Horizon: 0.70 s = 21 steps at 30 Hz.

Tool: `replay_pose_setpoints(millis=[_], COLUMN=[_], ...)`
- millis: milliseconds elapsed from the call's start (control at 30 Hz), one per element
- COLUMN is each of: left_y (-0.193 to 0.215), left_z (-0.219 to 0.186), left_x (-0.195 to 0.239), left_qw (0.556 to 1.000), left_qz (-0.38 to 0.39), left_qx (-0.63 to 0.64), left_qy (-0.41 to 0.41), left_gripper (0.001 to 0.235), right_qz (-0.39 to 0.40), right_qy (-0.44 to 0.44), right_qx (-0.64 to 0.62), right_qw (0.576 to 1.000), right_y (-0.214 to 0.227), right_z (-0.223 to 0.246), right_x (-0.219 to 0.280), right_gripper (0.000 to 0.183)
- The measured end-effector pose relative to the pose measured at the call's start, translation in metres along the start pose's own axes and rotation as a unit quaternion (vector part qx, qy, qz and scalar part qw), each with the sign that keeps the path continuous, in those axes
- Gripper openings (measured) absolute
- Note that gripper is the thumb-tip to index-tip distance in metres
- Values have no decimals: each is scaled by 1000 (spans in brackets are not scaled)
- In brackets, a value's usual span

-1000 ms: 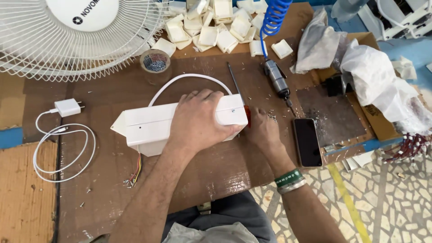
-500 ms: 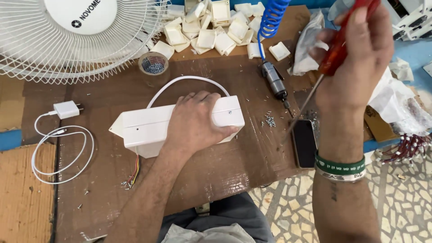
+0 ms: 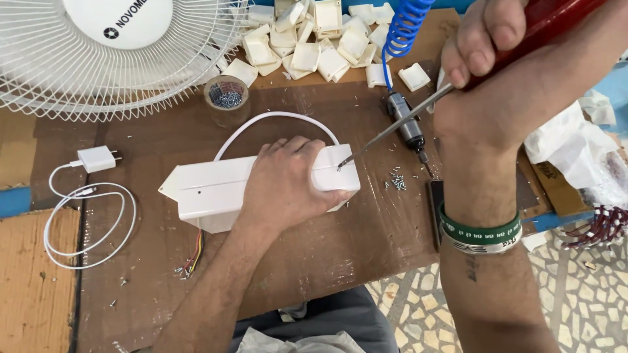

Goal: The person assembles a white plastic electrical enclosure by inserting and tightening screws with a manual screwdriver and a pneumatic screwdriver. They handle the enclosure, screws, and tools, then place the finished unit on a stack of similar units.

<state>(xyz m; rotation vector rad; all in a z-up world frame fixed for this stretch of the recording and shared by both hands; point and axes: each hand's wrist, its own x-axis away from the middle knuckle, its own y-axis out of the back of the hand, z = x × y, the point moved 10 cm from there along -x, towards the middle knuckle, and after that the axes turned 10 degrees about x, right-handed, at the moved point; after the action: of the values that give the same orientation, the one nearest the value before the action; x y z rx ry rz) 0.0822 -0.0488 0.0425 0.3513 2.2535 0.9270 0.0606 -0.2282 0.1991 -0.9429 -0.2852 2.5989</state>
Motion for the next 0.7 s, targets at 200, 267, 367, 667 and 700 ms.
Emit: replay_pose_setpoints(millis=[200,267,367,667,700], left_y=[-6,-5,-6,-1,-1], left_z=[3,3,5,2,4], left_x=[1,0,0,-2,-3], left_qw=[999,999,999,1000,1000], left_qz=[31,29,30,9,11], left_qx=[-7,-4,-1,-3,-4], left_qy=[11,17,19,8,9], left_gripper=[71,71,70,65,65], right_qz=[6,10,14,42,41], right_qy=[-2,-2,-1,2,-1], right_qx=[22,33,46,31,30], right_qw=[1000,999,999,999,999], right_y=[-2,-3,-6,-2,-3], right_z=[-6,-7,-7,-4,-5], right_x=[-2,-2,-4,-12,-11], right_gripper=[41,44,46,41,41])
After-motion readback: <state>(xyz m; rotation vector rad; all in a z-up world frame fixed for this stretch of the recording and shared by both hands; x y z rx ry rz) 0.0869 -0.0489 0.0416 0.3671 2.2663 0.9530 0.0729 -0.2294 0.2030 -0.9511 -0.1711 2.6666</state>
